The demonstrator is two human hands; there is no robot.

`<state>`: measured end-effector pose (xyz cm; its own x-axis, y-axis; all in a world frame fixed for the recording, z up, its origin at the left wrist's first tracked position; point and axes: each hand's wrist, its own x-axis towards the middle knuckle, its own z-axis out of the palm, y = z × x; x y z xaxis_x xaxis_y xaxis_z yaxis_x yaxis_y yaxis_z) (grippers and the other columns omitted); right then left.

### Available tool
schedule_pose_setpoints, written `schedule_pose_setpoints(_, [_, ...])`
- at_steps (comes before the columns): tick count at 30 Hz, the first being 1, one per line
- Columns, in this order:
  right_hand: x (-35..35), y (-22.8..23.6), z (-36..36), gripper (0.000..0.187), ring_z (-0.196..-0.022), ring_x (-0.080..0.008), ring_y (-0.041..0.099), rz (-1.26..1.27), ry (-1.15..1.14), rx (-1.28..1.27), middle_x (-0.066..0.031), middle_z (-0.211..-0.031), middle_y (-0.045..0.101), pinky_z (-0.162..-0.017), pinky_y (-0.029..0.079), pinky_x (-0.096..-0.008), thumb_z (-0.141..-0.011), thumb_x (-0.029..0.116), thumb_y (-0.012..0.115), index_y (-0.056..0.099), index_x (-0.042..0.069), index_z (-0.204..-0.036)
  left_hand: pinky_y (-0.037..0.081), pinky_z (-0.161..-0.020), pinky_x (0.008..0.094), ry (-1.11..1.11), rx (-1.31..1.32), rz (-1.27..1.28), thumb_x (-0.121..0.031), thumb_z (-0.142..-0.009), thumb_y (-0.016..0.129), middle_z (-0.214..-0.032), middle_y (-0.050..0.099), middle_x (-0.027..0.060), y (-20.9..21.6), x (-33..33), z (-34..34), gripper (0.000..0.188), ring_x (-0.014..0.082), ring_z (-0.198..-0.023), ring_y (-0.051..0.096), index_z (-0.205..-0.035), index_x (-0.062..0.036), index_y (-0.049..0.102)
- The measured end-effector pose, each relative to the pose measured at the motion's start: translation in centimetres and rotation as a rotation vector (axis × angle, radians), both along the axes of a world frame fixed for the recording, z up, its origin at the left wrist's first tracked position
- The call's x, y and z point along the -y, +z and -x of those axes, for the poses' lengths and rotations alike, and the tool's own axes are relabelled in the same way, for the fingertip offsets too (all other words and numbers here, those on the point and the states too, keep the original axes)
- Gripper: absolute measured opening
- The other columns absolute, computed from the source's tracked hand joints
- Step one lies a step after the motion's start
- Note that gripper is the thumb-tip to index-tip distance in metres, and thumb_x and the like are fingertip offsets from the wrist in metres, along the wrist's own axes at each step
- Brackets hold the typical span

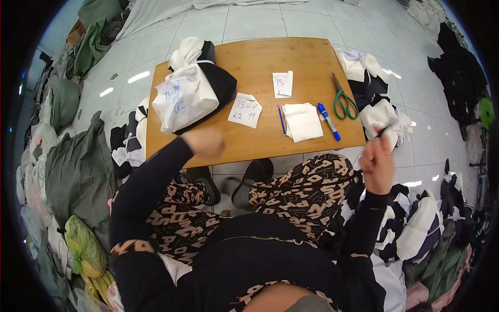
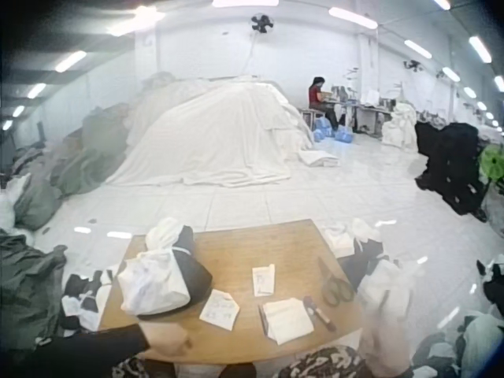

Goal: Labeling textile pieces with a marker and organizing them on a workspace in a garment factory.

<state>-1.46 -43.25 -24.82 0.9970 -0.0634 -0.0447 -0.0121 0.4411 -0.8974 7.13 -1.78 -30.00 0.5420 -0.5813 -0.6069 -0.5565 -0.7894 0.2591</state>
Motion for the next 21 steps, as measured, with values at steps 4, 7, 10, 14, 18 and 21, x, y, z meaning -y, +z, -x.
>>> schedule_pose_setpoints(4, [-5.4,-2.1,0.6,0.024,-0.054,-0.0077,0.045,0.243,0.182,-0.107,0.0006,-0.066,0.049,-0.049,0.035,-0.0212,-0.097,0.024,0.049,0.058,0.001,-0.096,0.047,-0.08,0.0429,0.311,0.665,0.556,-0.006,-0.082,0.053,-0.102,0.058,0.0191,-7.8,5.6,-8.9,0.017,0.0367,-0.094,0.057,-0.095,-0.0009,0.062])
schedule_pose_setpoints(7, [-7.5,-1.9,1.4,0.025,-0.053,-0.0039,0.04,0.137,0.239,-0.148,-0.0009,-0.078,0.056,-0.049,0.031,-0.0183,-0.094,0.012,0.052,0.057,-0.002,-0.114,0.05,-0.078,0.0405,0.499,0.845,0.297,-0.009,-0.083,0.049,-0.093,0.058,0.0165,-13.2,6.1,-10.9,0.015,0.0328,-0.093,0.059,-0.085,-0.0016,0.062])
schedule_pose_setpoints(10, [-6.2,-2.1,2.0,0.026,-0.049,-0.0019,0.034,0.239,0.219,-0.153,0.001,-0.073,0.053,-0.045,0.025,-0.0162,-0.093,0.012,0.055,0.057,-0.001,-0.115,0.049,-0.079,0.0415,0.462,0.752,0.263,-0.006,-0.078,0.055,-0.094,0.063,0.0187,-12.5,6.5,-11.3,0.011,0.0366,-0.09,0.06,-0.084,0.0013,0.06])
schedule_pose_setpoints(14, [-5.3,-3.8,1.7,0.022,-0.055,-0.0038,0.045,0.377,0.227,-0.031,0.0007,-0.073,0.056,-0.05,0.035,-0.0169,-0.091,0.008,0.056,0.059,-0.002,-0.11,0.051,-0.062,0.0345,0.674,0.362,0.665,-0.012,-0.075,0.066,-0.075,0.067,0.0123,-8.7,5.7,-10.0,0.015,0.0231,-0.068,0.065,-0.085,-0.0013,0.065])
schedule_pose_setpoints(18, [-8.0,-3.1,0.1,0.015,-0.062,-0.0037,0.051,0.346,0.309,-0.06,-0.0043,-0.093,0.061,-0.055,0.042,-0.0178,-0.088,0.004,0.06,0.061,-0.001,-0.102,0.046,-0.055,0.0205,0.818,-0.113,0.952,-0.01,-0.081,0.069,-0.075,0.066,0.0035,-1.7,7.4,-6.3,0.017,0.0069,-0.063,0.059,-0.091,0.0022,0.064])
schedule_pose_setpoints(21, [-11.5,-1.7,-2.0,0.01,-0.064,-0.006,0.056,0.3,0.386,0.137,-0.012,-0.137,0.032,-0.051,0.043,-0.0186,-0.087,0.003,0.06,0.059,0.0,-0.096,0.048,-0.063,0.023,0.76,-0.307,1.123,-0.009,-0.082,0.066,-0.083,0.066,0.0053,0.9,9.4,-2.6,0.019,0.009,-0.071,0.061,-0.098,0.0021,0.064])
